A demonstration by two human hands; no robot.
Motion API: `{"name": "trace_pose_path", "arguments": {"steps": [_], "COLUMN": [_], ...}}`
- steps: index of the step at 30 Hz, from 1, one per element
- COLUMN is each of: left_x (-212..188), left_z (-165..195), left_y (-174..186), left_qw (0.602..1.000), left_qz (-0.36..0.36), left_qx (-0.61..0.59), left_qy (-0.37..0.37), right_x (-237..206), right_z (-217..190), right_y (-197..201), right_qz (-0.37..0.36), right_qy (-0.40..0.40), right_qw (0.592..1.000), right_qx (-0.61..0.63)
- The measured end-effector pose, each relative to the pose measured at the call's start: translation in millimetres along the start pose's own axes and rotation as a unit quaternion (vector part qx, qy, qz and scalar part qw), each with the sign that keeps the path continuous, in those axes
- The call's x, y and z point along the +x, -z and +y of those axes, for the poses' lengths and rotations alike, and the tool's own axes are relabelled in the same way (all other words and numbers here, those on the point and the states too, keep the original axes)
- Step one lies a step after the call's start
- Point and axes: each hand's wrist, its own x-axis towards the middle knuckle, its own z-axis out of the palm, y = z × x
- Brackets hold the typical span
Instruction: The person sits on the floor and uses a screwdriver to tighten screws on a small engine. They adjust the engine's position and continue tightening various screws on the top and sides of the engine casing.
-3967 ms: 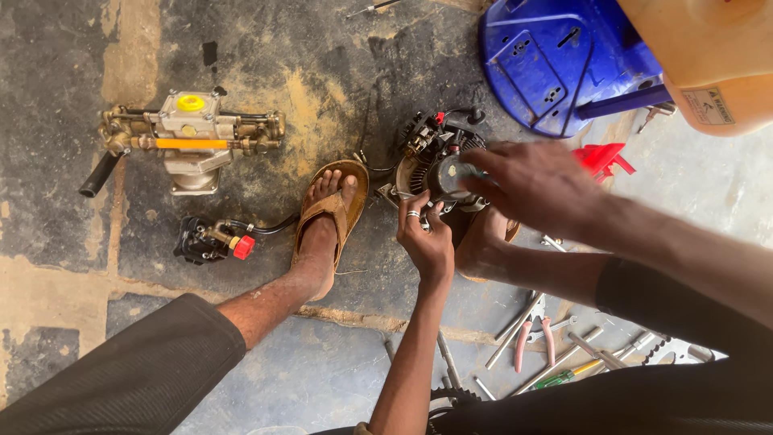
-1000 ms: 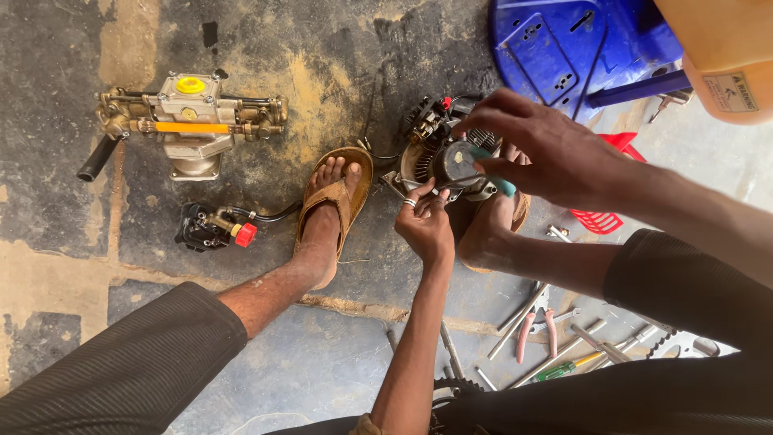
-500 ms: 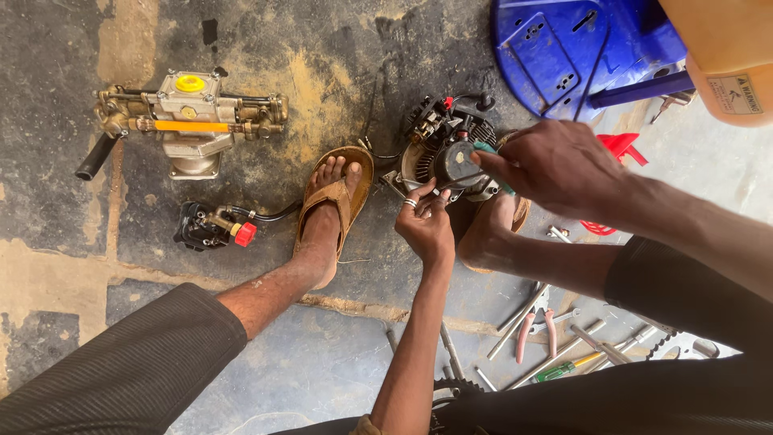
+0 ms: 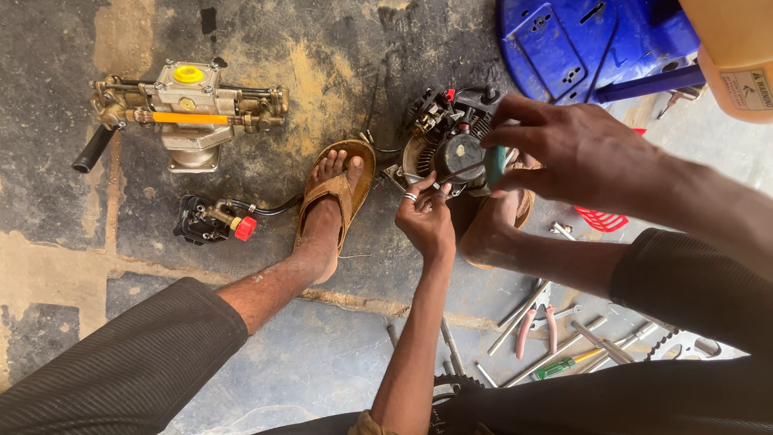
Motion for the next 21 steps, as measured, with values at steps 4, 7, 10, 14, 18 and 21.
{"name": "trace_pose_path", "arguments": {"steps": [4,7,10,14,18,21], "left_x": [-3.8,-5.5,-5.1,-4.4,-6.4,-7.3], "left_z": [-0.9,-0.9,-0.1,0.8,1.1,1.3], "left_y": [-1.2,-1.9,-1.8,-2.0,-2.0,-2.8], "left_qw": [1.000,0.999,1.000,0.999,0.999,0.998], "left_qz": [-0.003,-0.009,-0.007,0.000,-0.009,-0.012], "left_qx": [0.017,0.022,0.004,0.021,0.013,0.014], "left_qy": [-0.025,-0.034,-0.024,-0.041,-0.043,-0.054], "right_x": [1.9,0.9,-1.3,-0.2,4.5,2.7], "right_z": [-15.8,-8.8,8.8,11.3,-1.3,3.1], "right_y": [-10.5,-12.2,-6.5,-9.7,-23.0,-23.9], "right_qz": [-0.011,0.042,0.119,0.099,-0.021,0.016], "right_qy": [-0.121,-0.061,0.143,0.134,-0.099,-0.128], "right_qw": [0.990,0.979,0.963,0.983,0.993,0.987], "right_qx": [0.074,0.190,0.196,0.072,0.068,0.099]}}
